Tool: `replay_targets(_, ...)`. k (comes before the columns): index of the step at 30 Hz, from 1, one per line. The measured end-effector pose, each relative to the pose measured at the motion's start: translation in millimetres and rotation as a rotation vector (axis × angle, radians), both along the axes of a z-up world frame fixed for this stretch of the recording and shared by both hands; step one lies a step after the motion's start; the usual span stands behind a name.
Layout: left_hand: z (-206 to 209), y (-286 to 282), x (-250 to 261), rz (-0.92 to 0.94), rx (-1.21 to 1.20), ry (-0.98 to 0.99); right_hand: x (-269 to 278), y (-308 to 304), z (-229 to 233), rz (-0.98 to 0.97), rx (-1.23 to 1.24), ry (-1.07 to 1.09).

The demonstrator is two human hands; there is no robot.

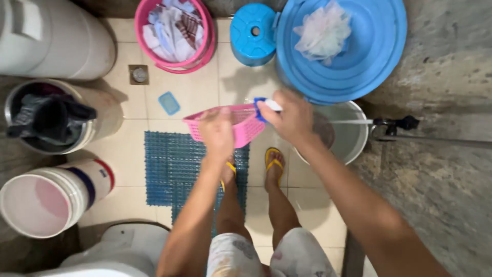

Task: The person scrubs a pink plastic basket with a brush and soap, rinses it under running water, and places it on a shelf. They then rinse a green basket and organize various items including a purple cup and a yellow comb into baskets on the shelf. Finally, they rinse their hands and a small bowl under the tap.

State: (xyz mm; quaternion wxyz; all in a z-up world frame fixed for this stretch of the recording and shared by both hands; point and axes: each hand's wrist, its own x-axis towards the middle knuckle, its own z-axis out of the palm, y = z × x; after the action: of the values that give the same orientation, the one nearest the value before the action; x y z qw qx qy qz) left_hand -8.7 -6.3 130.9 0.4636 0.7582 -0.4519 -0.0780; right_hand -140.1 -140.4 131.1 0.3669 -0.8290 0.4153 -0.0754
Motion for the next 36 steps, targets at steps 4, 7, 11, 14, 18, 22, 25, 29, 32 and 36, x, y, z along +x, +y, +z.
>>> replay_targets(4,-10.7,-6.7,-1.8,0.131,-0.069,0.115,22.3,6.7,29.9,-0.028,-0.080,-0.114)
replay_targets(7,-11.6,12.7,-10.3,0.221,-0.022,0.207,8.5,29.2,48.3,-0.044,-0.082,-0.164)
replay_targets(11,7.4,-11.1,17.6,0.183,-0.125,0.032,34.2,21.0,75.5,-0.024,-0.148,-0.259)
replay_targets(14,27.3,1.7,4.6,0.187,-0.082,0.055,34.0,22.0,75.9,0.000,-0.166,-0.150)
replay_targets(18,17.5,-4.6,9.8,0.222,-0.069,0.041,38.2,44.0,89.0,-0.074,-0.102,-0.302)
replay_targets(22,10.2,7.9,0.2,0.245,-0.057,0.052,32.2,43.4,80.8,-0.005,-0.163,-0.278)
replay_targets(25,23.0,8.8,-7.8,0.263,-0.047,0.084,27.0,29.7,58.2,-0.113,-0.105,-0.337)
replay_targets(29,30.5,2.7,-1.8,0.253,-0.082,0.062,30.8,43.4,88.7,-0.208,-0.121,-0.201)
replay_targets(32,43.3,9.7,-5.7,0.251,-0.109,0.133,25.7,68.5,120.4,-0.148,-0.130,-0.309)
replay_targets(36,70.1,23.8,-15.2,0.316,-0.124,0.327,22.7,48.2,121.2,-0.125,-0.062,-0.363)
